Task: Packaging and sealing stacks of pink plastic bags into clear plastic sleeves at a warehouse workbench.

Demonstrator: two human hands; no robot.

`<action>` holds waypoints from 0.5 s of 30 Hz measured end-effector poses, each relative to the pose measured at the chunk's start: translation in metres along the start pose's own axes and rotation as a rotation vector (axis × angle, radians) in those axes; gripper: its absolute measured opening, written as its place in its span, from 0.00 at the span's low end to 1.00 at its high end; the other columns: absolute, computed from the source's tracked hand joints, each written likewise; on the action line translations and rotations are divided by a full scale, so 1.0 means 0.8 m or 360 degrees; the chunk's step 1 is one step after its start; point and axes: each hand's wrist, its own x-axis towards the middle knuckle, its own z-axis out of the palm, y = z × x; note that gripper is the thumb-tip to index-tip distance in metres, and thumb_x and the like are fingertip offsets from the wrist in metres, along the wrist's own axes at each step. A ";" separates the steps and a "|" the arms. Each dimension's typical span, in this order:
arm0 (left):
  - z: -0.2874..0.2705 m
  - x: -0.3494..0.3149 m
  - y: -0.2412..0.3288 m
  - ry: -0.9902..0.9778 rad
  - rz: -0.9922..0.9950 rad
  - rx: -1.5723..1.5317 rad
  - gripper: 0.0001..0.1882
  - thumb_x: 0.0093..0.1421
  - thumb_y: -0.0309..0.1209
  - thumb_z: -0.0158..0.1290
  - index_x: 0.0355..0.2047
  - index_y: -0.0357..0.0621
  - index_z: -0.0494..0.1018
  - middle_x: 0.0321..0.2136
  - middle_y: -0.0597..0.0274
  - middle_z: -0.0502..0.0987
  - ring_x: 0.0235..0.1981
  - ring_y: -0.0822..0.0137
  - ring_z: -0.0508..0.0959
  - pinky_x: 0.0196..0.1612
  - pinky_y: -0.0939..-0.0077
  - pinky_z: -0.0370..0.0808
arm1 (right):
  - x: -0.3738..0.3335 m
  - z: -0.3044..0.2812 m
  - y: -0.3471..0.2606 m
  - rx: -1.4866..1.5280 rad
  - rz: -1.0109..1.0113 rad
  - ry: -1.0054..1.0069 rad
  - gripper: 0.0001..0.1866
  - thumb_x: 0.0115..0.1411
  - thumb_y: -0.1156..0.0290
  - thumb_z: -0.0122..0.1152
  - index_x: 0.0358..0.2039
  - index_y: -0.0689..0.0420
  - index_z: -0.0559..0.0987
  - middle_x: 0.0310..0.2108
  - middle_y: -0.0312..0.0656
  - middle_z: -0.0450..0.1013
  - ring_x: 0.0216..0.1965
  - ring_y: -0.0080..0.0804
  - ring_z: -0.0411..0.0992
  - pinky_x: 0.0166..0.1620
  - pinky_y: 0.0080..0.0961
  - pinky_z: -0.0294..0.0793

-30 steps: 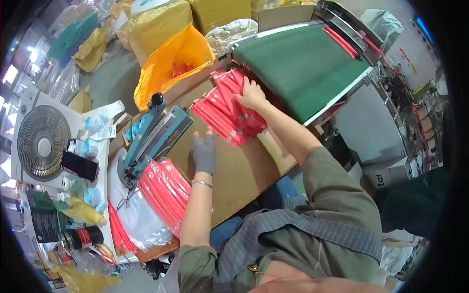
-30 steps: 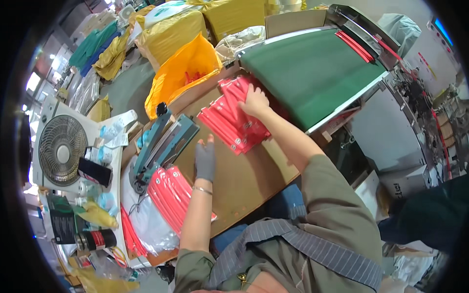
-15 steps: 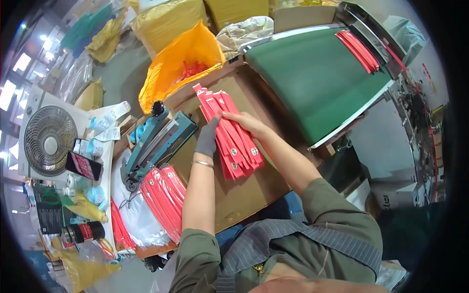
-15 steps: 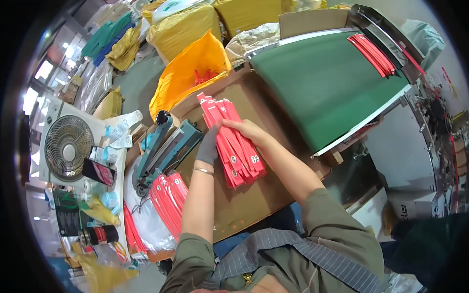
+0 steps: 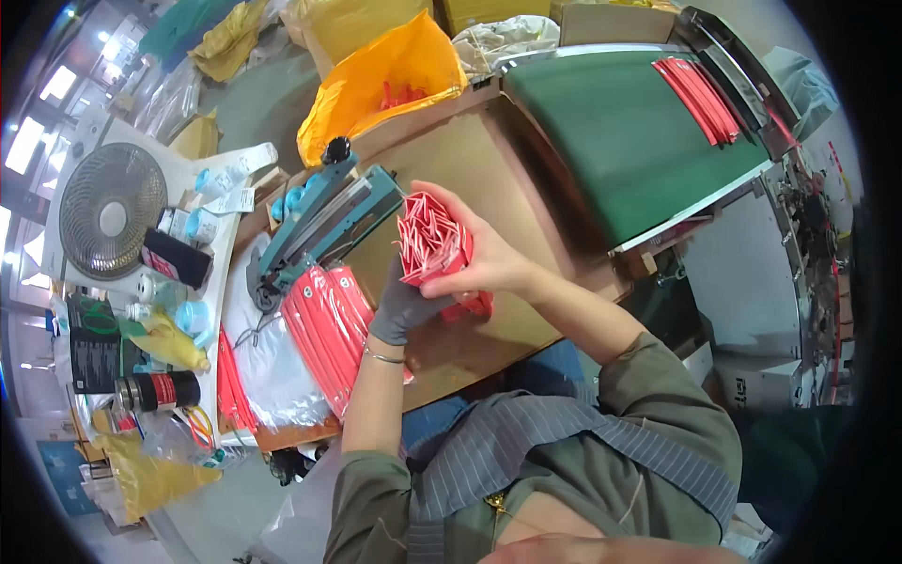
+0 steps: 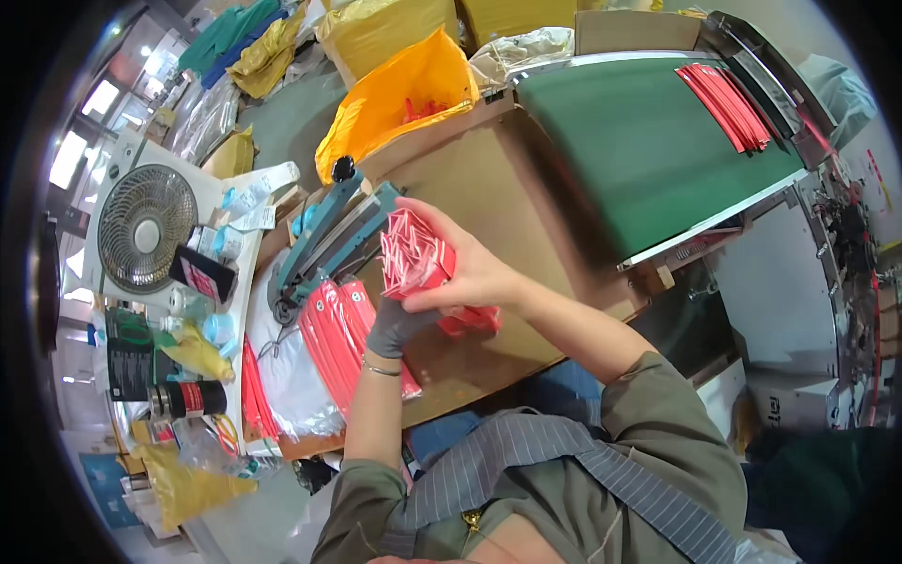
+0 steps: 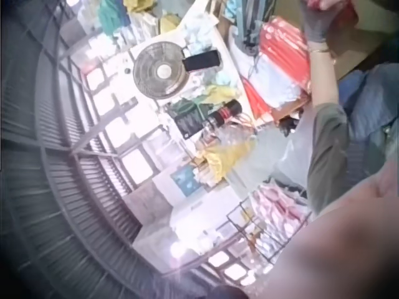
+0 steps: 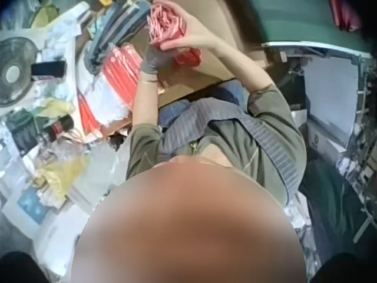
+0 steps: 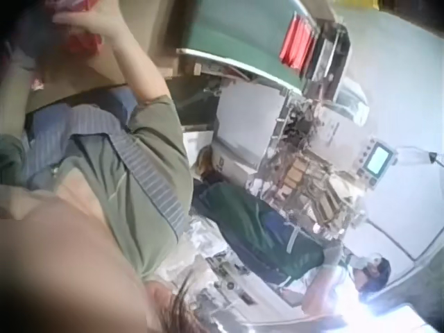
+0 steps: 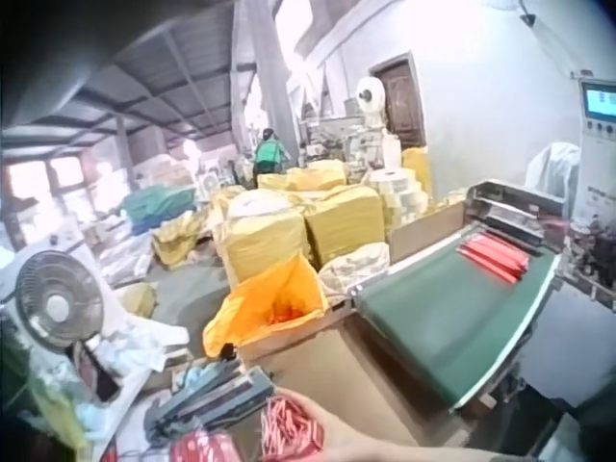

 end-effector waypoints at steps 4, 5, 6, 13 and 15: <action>-0.005 -0.057 0.040 -0.0116 -0.0207 -0.0642 0.31 0.45 0.24 0.64 0.51 0.41 0.67 0.45 0.61 0.74 0.47 0.66 0.73 0.50 0.70 0.71 | -0.033 0.071 -0.015 0.0033 0.0312 0.0586 0.45 0.43 0.72 0.73 0.59 0.60 0.57 0.51 0.45 0.65 0.52 0.25 0.64 0.54 0.26 0.65; -0.006 -0.076 0.054 -0.0185 -0.0346 -0.0861 0.29 0.46 0.20 0.62 0.50 0.40 0.68 0.44 0.62 0.74 0.46 0.67 0.73 0.49 0.72 0.71 | -0.038 0.080 -0.036 0.0101 0.0366 0.0436 0.44 0.45 0.70 0.73 0.59 0.62 0.56 0.52 0.45 0.63 0.52 0.25 0.63 0.53 0.25 0.65; -0.012 -0.092 0.047 -0.0375 -0.0728 -0.0834 0.29 0.46 0.22 0.61 0.50 0.40 0.68 0.45 0.62 0.73 0.46 0.68 0.73 0.50 0.73 0.71 | -0.041 0.083 -0.035 0.0098 0.0266 0.0333 0.41 0.47 0.71 0.71 0.58 0.61 0.58 0.53 0.44 0.62 0.52 0.27 0.63 0.53 0.25 0.66; 0.028 -0.190 0.014 0.0302 -0.0583 -0.1149 0.34 0.49 0.40 0.61 0.54 0.38 0.64 0.49 0.57 0.70 0.48 0.65 0.72 0.52 0.70 0.69 | -0.030 0.096 0.034 0.0723 0.1157 -0.0288 0.19 0.46 0.73 0.63 0.41 0.60 0.75 0.32 0.41 0.74 0.34 0.28 0.74 0.41 0.23 0.73; -0.028 -0.207 0.020 -0.0058 -0.0747 -0.0552 0.26 0.55 0.41 0.56 0.49 0.36 0.69 0.44 0.60 0.74 0.43 0.70 0.73 0.48 0.72 0.71 | -0.042 0.108 0.037 0.0653 0.1119 -0.0196 0.13 0.46 0.73 0.62 0.34 0.59 0.75 0.28 0.39 0.74 0.31 0.26 0.74 0.39 0.22 0.72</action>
